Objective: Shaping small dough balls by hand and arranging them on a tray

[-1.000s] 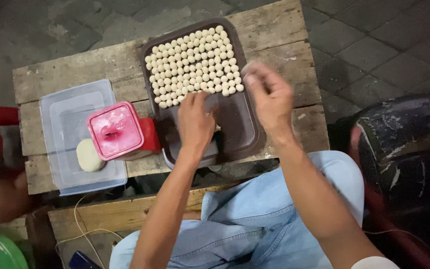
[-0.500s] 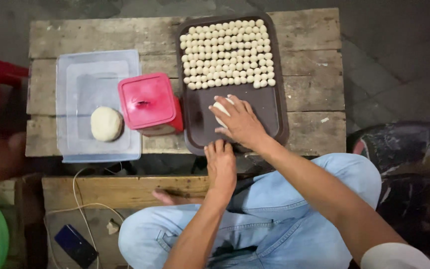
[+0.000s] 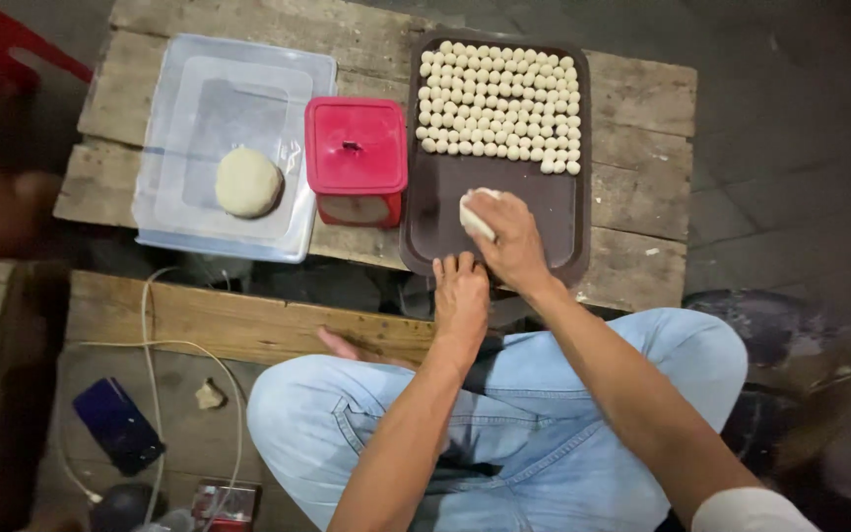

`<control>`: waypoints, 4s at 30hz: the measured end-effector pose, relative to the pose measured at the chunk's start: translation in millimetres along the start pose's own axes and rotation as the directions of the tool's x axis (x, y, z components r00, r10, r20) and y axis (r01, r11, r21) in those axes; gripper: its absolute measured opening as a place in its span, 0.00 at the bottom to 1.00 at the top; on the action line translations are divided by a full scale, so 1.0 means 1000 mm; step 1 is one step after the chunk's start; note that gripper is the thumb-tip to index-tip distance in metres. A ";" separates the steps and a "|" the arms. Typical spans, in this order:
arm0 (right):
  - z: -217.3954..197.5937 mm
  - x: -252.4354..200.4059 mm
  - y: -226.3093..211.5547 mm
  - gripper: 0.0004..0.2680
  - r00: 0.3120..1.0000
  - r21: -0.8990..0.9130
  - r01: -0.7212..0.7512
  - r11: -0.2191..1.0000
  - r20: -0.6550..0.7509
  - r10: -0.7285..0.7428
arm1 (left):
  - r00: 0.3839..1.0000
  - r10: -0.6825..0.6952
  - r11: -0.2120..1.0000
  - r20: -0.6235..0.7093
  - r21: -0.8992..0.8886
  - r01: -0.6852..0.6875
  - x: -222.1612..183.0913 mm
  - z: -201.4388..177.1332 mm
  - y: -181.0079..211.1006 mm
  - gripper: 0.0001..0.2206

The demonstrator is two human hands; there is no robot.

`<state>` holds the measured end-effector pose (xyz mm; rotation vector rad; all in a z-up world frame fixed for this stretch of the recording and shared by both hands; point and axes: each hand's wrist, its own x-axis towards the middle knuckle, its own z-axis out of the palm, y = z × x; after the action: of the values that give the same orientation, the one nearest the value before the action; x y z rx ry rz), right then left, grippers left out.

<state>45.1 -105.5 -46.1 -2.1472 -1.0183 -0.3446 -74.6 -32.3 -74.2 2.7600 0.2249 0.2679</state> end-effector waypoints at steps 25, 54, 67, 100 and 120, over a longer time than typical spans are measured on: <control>0.047 0.058 0.033 0.23 0.974 -0.540 -0.046 0.840 0.162 0.158 | 0.990 -0.061 0.978 -0.124 -0.207 0.035 -0.009 0.012 -0.001 0.05; -0.013 -0.039 -0.033 0.23 0.875 -0.280 -0.157 0.947 0.405 0.265 | 0.984 -0.076 0.979 -0.163 -0.200 0.043 -0.009 0.008 -0.002 0.08; -0.017 -0.053 0.019 0.27 0.693 -0.426 -0.694 0.581 -0.173 0.700 | 0.990 -0.008 0.989 -0.140 -0.146 -0.013 0.005 -0.032 0.017 0.21; -0.013 -0.045 0.029 0.24 0.624 -0.422 -0.772 0.476 -0.360 0.693 | 0.990 0.133 0.976 -0.054 0.183 -0.121 0.130 0.009 0.028 0.33; -0.019 -0.048 0.023 0.23 0.607 -0.283 -0.795 0.537 -0.364 0.706 | 0.997 0.040 0.994 -0.059 0.106 -0.034 0.092 0.010 0.031 0.33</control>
<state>32.4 -155.8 -69.0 -2.6332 0.2232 -0.3602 20.5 -47.0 -57.6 2.8652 0.2095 0.3608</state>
